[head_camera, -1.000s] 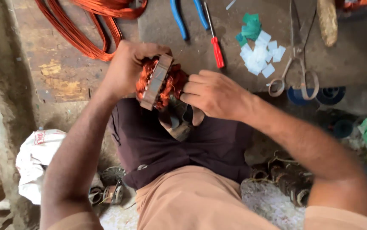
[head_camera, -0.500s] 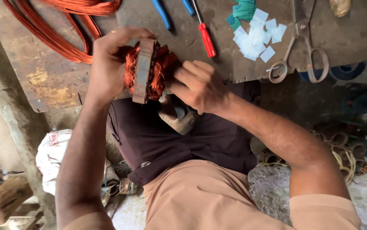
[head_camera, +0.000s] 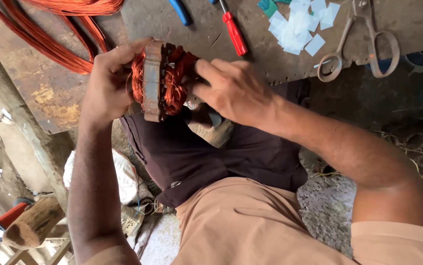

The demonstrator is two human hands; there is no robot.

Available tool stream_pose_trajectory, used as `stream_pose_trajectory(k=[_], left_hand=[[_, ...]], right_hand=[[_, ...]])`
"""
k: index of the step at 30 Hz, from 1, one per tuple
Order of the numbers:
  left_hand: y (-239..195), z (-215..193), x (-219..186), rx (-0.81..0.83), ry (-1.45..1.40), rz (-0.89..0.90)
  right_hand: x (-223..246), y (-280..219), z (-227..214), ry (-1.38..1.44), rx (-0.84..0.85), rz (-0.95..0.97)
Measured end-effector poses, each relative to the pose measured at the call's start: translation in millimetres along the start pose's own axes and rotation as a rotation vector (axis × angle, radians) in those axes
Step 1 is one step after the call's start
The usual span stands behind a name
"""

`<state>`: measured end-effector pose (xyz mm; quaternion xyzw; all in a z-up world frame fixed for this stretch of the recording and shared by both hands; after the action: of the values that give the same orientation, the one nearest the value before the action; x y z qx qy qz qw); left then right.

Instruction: The person winds copper wire around a motor stator by hand and inserts small white insulation pieces into the stator slots.

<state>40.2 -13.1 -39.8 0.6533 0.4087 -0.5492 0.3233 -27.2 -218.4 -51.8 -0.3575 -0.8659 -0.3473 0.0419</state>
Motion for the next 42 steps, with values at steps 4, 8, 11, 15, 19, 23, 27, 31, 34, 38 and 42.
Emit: stream_pose_trajectory(k=[4, 8, 11, 15, 19, 23, 27, 31, 34, 38, 42], left_hand=[[3.4, 0.2, -7.9, 0.044, 0.229, 0.085], [0.1, 12.2, -26.0, 0.044, 0.197, 0.113], [-4.8, 14.8, -20.6, -0.068, 0.265, 0.042], [-25.0, -9.6, 25.7, -0.287, 0.189, -0.011], [-16.4, 3.5, 0.4, -0.123, 0.108, 0.173], [0.9, 8.8, -3.5, -0.035, 0.416, 0.296], [5.0, 13.4, -13.0, 0.027, 0.394, 0.245], [5.7, 15.6, -21.1, 0.078, 0.359, 0.236], [16.8, 26.7, -44.3, 0.05, 0.409, 0.151], [15.2, 18.6, -29.6, 0.011, 0.404, 0.128], [0.8, 13.0, -1.8, 0.037, 0.216, 0.238]], right_hand=[[2.2, 8.6, -9.5, -0.039, 0.077, -0.015], [5.6, 11.4, -11.7, -0.04, 0.052, -0.034], [5.1, 3.6, -2.4, -0.046, 0.068, -0.046], [7.5, 1.9, -3.3, -0.013, -0.026, -0.067], [7.5, -0.1, -3.3, 0.016, -0.07, -0.051], [9.2, 5.3, -6.1, 0.013, -0.073, -0.044], [8.8, 3.7, -5.3, 0.0, -0.099, -0.042], [8.3, -8.0, 14.6, -0.02, -0.108, -0.042], [14.1, 0.8, 8.5, -0.046, -0.12, -0.037], [17.7, 5.0, 5.6, -0.079, -0.122, -0.053], [14.7, -4.8, 15.5, -0.132, -0.148, -0.073]])
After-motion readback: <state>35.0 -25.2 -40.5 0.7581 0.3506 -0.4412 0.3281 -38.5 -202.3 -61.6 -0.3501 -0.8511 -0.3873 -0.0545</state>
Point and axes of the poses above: each hand's wrist, its own y-axis towards the middle knuckle, its own z-axis out of the palm, x = y × z, the point moved 6 cm from there along y, towards the middle knuckle, and after that the axes turned 9 degrees about -x, right-handed, at the moved point
